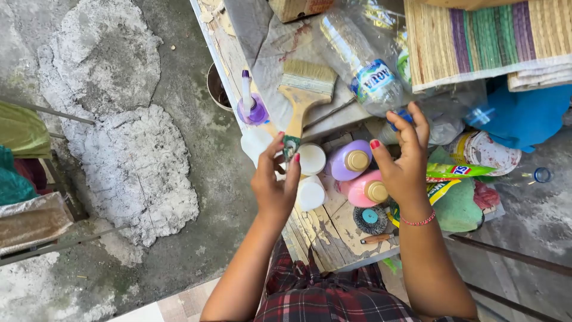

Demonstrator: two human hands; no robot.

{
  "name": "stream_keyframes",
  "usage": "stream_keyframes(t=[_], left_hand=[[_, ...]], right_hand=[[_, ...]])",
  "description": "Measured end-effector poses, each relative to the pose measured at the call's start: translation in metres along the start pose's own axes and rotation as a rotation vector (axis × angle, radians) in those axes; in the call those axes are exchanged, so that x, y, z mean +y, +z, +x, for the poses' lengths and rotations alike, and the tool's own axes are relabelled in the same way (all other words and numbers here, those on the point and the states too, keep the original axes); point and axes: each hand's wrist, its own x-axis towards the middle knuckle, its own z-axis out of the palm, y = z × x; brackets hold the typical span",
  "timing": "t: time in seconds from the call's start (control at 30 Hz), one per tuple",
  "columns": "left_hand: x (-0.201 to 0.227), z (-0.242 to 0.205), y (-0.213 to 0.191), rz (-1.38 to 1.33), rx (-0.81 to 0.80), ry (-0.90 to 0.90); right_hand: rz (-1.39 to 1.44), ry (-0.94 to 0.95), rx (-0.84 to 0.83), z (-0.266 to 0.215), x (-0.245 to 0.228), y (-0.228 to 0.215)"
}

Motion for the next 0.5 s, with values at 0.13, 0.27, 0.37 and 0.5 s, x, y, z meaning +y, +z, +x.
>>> stream_keyframes(t=[0.13,0.27,0.37,0.5], left_hand=[[-0.014,-0.034,0.008,-0.095,0.056,0.06],[-0.009,-0.05,-0.001,-0.277,0.079,0.095],[0.0,-0.065,-0.012,-0.322,0.138,0.157],[0.024,-0.1,-0.036,-0.263,0.187,0.316]], right_hand=[[-0.157,-0.094,-0.023,-0.004,-0.002,-0.003],[-0.183,-0.158,0.01,-0.018,-0.016,-0.009],[-0.168,-0.235,0.01,-0.037,-0.029,-0.012],[0.041,-0.3,-0.157,-0.07,-0.045,-0.024]])
